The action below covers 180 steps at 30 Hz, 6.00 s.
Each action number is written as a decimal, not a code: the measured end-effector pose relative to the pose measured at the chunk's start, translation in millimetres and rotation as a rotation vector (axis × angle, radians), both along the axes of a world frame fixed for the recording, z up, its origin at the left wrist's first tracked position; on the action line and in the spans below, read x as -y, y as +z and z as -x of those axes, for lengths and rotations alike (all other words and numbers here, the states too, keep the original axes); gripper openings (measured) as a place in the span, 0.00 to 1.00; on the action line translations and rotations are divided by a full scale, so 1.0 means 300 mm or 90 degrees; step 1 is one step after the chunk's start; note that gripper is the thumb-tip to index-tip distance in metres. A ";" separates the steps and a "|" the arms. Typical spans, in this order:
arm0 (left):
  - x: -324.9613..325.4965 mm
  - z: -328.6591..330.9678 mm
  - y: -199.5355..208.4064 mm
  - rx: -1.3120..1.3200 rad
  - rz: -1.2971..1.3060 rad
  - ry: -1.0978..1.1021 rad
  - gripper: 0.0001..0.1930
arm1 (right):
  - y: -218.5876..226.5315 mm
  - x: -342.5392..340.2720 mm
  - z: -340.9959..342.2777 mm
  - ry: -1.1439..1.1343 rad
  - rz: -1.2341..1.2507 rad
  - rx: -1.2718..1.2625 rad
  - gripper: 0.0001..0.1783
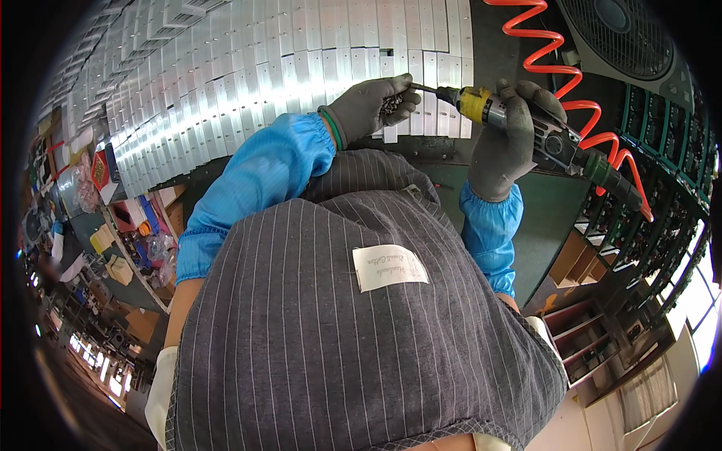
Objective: Assembling electronic components onto metal strips using an electric screwdriver.
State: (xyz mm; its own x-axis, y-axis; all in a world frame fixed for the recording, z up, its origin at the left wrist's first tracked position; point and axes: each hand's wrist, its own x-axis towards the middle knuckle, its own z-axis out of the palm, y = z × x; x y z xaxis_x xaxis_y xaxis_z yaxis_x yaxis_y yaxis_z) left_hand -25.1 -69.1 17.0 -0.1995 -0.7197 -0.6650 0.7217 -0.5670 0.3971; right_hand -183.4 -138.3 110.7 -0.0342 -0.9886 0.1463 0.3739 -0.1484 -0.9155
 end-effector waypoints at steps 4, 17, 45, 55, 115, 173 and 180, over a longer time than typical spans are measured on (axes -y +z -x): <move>-0.004 0.003 -0.024 -0.014 0.010 0.019 0.13 | -0.001 -0.003 -0.006 0.024 0.015 0.010 0.18; 0.003 -0.022 -0.012 0.060 0.087 -0.056 0.17 | 0.009 0.017 0.005 0.012 -0.014 -0.006 0.17; -0.052 -0.085 0.013 0.067 0.052 -0.013 0.20 | -0.173 0.083 0.033 0.068 0.082 -0.203 0.14; -0.047 -0.091 -0.005 -0.007 0.075 -0.007 0.21 | -0.095 0.051 0.026 0.073 0.066 -0.145 0.15; -0.058 -0.090 -0.046 -0.095 0.048 0.032 0.20 | -0.179 0.043 -0.004 0.062 0.040 -0.180 0.12; -0.040 -0.055 -0.015 -0.001 0.042 0.024 0.19 | 0.000 -0.028 -0.079 0.090 0.061 -0.047 0.19; -0.084 -0.112 -0.110 0.076 0.042 -0.072 0.15 | -0.021 -0.012 -0.067 0.058 0.043 -0.151 0.11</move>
